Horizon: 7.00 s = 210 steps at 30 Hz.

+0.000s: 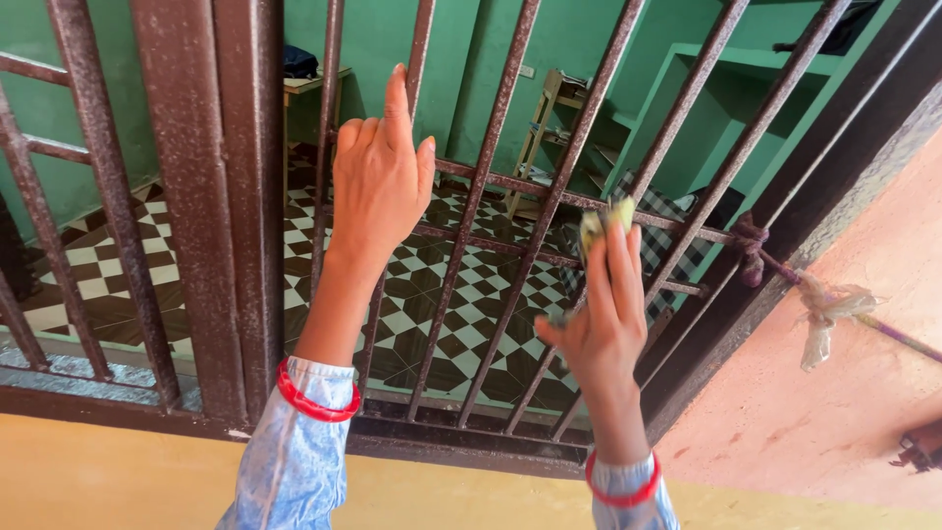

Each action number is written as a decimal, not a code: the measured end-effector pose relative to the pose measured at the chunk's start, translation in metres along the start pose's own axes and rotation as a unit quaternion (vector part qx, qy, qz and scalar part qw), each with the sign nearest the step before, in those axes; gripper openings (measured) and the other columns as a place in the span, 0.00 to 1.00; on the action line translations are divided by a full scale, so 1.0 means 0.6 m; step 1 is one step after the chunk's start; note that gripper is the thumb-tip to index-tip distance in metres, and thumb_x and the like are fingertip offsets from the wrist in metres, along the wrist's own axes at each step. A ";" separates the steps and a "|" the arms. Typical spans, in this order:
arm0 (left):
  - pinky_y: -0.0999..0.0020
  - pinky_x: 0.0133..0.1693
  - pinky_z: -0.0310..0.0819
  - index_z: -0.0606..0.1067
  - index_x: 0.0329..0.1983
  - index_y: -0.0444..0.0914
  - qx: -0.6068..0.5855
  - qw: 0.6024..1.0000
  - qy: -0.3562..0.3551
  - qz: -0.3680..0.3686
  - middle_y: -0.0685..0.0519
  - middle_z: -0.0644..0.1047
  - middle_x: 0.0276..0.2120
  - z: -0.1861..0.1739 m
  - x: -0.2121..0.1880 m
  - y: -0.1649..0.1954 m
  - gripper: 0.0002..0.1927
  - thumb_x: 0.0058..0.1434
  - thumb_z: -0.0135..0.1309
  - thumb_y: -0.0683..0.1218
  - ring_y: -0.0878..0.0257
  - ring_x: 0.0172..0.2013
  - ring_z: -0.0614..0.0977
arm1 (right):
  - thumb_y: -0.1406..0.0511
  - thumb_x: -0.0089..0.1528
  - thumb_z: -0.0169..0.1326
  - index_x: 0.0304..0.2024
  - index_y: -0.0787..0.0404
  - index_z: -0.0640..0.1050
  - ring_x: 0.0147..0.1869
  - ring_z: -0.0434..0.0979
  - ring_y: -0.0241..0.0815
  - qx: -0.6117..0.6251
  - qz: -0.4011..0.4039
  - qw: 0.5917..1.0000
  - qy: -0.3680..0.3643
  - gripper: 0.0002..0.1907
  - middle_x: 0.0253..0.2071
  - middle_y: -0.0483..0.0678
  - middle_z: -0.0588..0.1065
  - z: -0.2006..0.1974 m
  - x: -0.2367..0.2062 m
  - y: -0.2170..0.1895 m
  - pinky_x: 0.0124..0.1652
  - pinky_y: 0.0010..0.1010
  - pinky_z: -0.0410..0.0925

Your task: The person stands outside a barred window and wipes the glass panes and the metal security bars with a small cloth, reaching through and around the bars to clean different sections of the window, occasionally refolding the cloth.

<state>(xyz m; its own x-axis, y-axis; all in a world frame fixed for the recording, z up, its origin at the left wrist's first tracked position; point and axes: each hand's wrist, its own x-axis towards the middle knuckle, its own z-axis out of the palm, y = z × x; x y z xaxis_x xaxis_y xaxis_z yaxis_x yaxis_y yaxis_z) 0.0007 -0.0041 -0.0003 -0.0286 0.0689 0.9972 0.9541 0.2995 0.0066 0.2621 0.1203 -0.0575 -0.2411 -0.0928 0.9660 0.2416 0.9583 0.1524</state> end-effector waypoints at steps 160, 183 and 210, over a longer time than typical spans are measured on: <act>0.59 0.26 0.66 0.66 0.34 0.37 0.001 0.999 -0.046 -0.001 0.55 0.67 0.10 -0.008 0.040 -0.035 0.13 0.70 0.52 0.49 0.57 0.12 0.72 | 0.67 0.48 0.72 0.62 0.77 0.69 0.76 0.53 0.83 -0.011 0.067 0.993 -0.094 0.43 0.73 0.81 0.46 0.345 -0.205 -0.327 0.70 0.54 0.64; 0.59 0.30 0.62 0.66 0.35 0.37 0.005 1.000 -0.025 0.012 0.53 0.68 0.13 -0.012 0.034 -0.034 0.14 0.71 0.52 0.50 0.56 0.18 0.73 | 0.45 0.55 0.67 0.64 0.88 0.61 0.78 0.49 0.83 0.067 0.030 0.997 0.034 0.57 0.71 0.87 0.43 0.226 -0.094 -0.176 0.72 0.59 0.56; 0.60 0.33 0.61 0.68 0.37 0.37 -0.018 1.000 0.014 0.012 0.53 0.70 0.18 -0.003 0.026 -0.029 0.12 0.72 0.54 0.48 0.57 0.24 0.74 | 0.54 0.26 0.77 0.54 0.78 0.72 0.67 0.58 0.87 -0.073 0.017 0.988 -0.137 0.59 0.64 0.79 0.54 0.288 -0.208 -0.172 0.62 0.62 0.63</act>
<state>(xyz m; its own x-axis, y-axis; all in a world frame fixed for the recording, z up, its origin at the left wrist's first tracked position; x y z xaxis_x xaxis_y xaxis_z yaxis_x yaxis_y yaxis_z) -0.0161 -0.0100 0.0154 0.0021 0.0484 0.9988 0.9647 0.2629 -0.0147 0.1048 0.0798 -0.2300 -0.4720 0.0340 0.8810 0.3812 0.9089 0.1691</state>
